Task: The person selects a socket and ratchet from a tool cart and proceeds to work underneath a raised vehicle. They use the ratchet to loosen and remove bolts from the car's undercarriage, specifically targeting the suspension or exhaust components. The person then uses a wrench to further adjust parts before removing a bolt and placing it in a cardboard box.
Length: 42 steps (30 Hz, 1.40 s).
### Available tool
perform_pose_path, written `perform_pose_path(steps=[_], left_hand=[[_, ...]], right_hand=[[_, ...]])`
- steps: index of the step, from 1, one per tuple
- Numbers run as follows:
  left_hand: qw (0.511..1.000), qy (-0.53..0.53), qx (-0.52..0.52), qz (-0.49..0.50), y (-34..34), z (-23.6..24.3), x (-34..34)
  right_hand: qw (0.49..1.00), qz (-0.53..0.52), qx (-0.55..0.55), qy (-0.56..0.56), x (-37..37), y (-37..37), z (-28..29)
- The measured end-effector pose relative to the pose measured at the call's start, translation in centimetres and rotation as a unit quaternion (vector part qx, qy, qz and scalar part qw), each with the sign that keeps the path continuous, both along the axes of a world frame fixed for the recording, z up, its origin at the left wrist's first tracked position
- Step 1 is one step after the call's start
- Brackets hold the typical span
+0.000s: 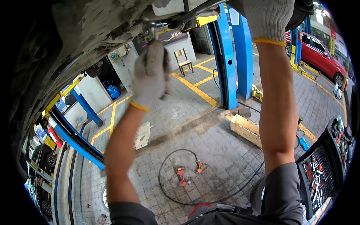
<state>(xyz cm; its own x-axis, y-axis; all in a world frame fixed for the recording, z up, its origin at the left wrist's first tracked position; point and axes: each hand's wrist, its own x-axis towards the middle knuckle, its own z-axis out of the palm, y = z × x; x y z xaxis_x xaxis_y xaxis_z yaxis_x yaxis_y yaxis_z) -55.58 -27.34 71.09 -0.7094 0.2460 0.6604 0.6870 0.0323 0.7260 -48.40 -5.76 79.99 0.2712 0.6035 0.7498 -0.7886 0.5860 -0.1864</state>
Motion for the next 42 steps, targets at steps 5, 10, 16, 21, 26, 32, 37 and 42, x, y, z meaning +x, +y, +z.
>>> perform_pose_path(steps=[5, 10, 16, 21, 26, 32, 37, 42], left_hand=[[0.792, 0.527, -0.238, 0.196, -3.3, 9.0, -6.9], [0.860, 0.425, -0.163, 0.230, -3.9, 4.3, -6.1], [0.970, -0.171, 0.090, -0.146, 4.7, 1.9, 6.3], [0.996, -0.060, 0.069, -0.004, 3.2, 0.0, 4.7], [0.994, -0.036, 0.100, 0.027, 5.5, -2.9, 6.5], [0.972, 0.061, 0.153, 0.167, 5.8, -6.4, 4.4], [0.914, 0.267, -0.080, 0.294, -2.9, -2.7, -5.8], [0.683, 0.606, -0.191, 0.360, -7.3, 6.0, -11.2]], right_hand=[[0.998, 0.038, 0.015, 0.054, -0.4, 3.3, 1.7], [0.997, 0.070, 0.014, 0.022, -1.0, 1.0, 0.0], [0.995, 0.066, 0.072, -0.011, 1.1, 4.1, 0.3], [0.999, 0.040, -0.005, -0.006, -1.9, 1.4, 0.5], [0.999, 0.028, 0.029, 0.023, 0.3, 1.9, 0.7], [0.998, 0.057, -0.009, 0.008, -1.5, 1.2, 1.0], [0.997, 0.051, 0.021, 0.047, -0.8, 1.2, 0.5], [0.998, 0.026, -0.010, 0.064, -0.4, -0.7, 0.5]])
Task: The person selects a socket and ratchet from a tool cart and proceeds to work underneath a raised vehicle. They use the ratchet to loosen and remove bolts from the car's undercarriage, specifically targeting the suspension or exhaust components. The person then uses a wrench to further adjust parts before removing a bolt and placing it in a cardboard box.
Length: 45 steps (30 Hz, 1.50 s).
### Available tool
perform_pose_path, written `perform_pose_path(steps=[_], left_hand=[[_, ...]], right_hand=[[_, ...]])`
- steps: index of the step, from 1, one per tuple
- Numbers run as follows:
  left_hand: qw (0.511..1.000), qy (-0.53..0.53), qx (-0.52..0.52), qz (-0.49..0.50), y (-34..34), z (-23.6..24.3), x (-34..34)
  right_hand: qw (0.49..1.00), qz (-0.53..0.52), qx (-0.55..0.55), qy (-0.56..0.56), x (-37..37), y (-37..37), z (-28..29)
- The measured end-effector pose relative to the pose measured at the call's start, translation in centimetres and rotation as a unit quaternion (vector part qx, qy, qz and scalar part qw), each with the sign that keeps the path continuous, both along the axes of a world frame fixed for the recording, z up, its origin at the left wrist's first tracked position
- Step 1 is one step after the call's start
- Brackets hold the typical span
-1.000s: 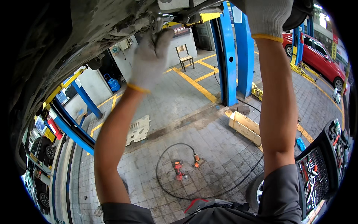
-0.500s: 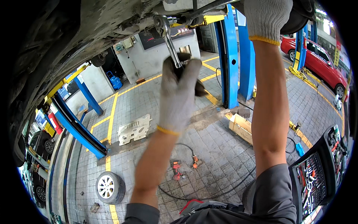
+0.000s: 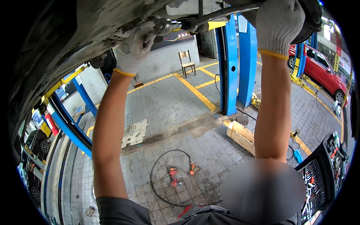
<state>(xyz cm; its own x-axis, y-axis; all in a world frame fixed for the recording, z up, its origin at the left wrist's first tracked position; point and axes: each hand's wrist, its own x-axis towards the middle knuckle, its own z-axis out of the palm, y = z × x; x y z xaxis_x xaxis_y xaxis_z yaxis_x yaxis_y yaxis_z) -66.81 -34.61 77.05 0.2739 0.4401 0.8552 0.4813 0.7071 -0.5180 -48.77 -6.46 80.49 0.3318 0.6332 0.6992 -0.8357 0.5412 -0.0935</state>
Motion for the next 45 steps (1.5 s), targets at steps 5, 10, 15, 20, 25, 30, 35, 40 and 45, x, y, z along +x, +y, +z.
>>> perform_pose_path(steps=[5, 10, 15, 20, 25, 30, 35, 40, 45], left_hand=[[0.985, -0.112, 0.110, 0.075, 4.4, -8.6, 5.8], [0.578, -0.623, 0.279, -0.447, 13.2, -9.5, 20.0], [0.715, -0.520, 0.287, -0.369, 12.4, -11.8, 15.4], [0.926, -0.309, 0.177, -0.124, 5.5, -10.4, 6.0], [0.991, 0.124, -0.023, 0.033, 0.6, 0.9, 0.3], [0.994, -0.056, 0.088, 0.036, 3.0, -6.6, 3.5], [0.668, -0.624, 0.245, -0.322, 11.9, -9.8, 18.1], [0.730, -0.555, 0.247, -0.313, 11.0, -10.8, 15.4], [0.921, -0.339, 0.136, -0.135, 5.7, -10.1, 7.4]], right_hand=[[0.999, 0.026, 0.004, -0.027, -1.2, 1.8, 0.6], [0.999, 0.008, 0.036, 0.003, -1.0, 1.6, -0.1], [0.999, 0.007, -0.020, -0.050, 0.4, 0.9, -0.2], [0.999, 0.013, -0.028, -0.033, 0.7, -0.9, -0.7], [1.000, 0.016, -0.006, -0.014, -0.2, 0.2, -0.3], [1.000, 0.028, 0.012, 0.002, -1.1, 0.7, -0.3], [1.000, 0.013, 0.020, -0.014, -0.8, 2.1, -0.2], [0.997, 0.044, -0.042, -0.043, 1.2, -0.3, -0.7], [0.996, 0.038, -0.051, -0.056, -0.6, 1.8, -0.1]])
